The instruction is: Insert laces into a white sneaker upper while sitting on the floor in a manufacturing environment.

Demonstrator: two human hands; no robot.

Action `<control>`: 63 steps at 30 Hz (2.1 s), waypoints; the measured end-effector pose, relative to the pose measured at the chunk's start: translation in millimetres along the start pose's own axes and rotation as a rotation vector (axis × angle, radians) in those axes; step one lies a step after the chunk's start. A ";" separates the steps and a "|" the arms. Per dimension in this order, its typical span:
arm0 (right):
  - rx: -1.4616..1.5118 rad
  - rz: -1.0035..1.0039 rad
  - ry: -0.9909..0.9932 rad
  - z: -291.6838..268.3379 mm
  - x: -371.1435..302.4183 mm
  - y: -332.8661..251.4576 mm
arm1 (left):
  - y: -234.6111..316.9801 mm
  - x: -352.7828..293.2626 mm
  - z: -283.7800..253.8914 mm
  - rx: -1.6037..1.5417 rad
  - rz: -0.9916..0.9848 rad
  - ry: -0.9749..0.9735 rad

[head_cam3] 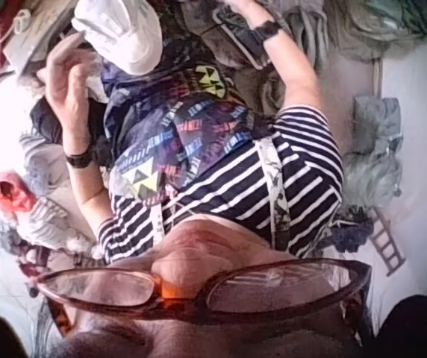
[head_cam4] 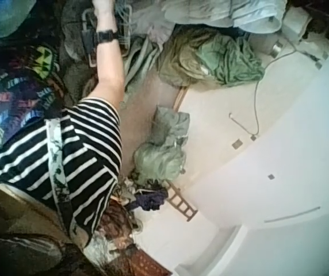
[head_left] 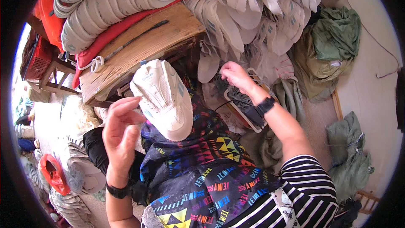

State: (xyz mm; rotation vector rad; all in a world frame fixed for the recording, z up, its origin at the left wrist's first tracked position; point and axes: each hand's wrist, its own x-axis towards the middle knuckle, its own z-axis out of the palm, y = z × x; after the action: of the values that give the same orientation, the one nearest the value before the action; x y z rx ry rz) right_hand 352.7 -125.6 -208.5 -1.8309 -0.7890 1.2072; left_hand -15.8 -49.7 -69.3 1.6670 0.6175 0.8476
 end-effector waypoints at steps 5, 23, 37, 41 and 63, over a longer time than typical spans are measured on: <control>0.059 -0.433 -0.529 60.9 -110.3 -124.2 | 7.7 10.6 49.3 -0.500 -0.170 -0.233; -1.198 -0.564 0.567 -47.9 -71.1 -79.2 | -3.2 -26.1 -9.8 0.072 -0.297 -0.348; -0.071 -0.405 -0.397 118.8 -138.1 -133.7 | -38.9 -25.1 40.7 -0.116 -0.398 -0.150; -0.306 -0.503 -0.394 114.5 -126.7 -131.5 | -44.0 -29.9 41.0 -0.228 -0.384 -0.176; -0.261 -0.634 -0.210 120.5 -90.8 -110.6 | -64.6 -40.8 31.2 0.115 -0.170 0.135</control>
State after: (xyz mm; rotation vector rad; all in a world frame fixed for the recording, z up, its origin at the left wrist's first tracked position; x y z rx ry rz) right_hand 200.1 -112.8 -101.0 -1.4748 -1.5651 0.9082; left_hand -13.9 -83.1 -144.7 1.6422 0.9028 0.8188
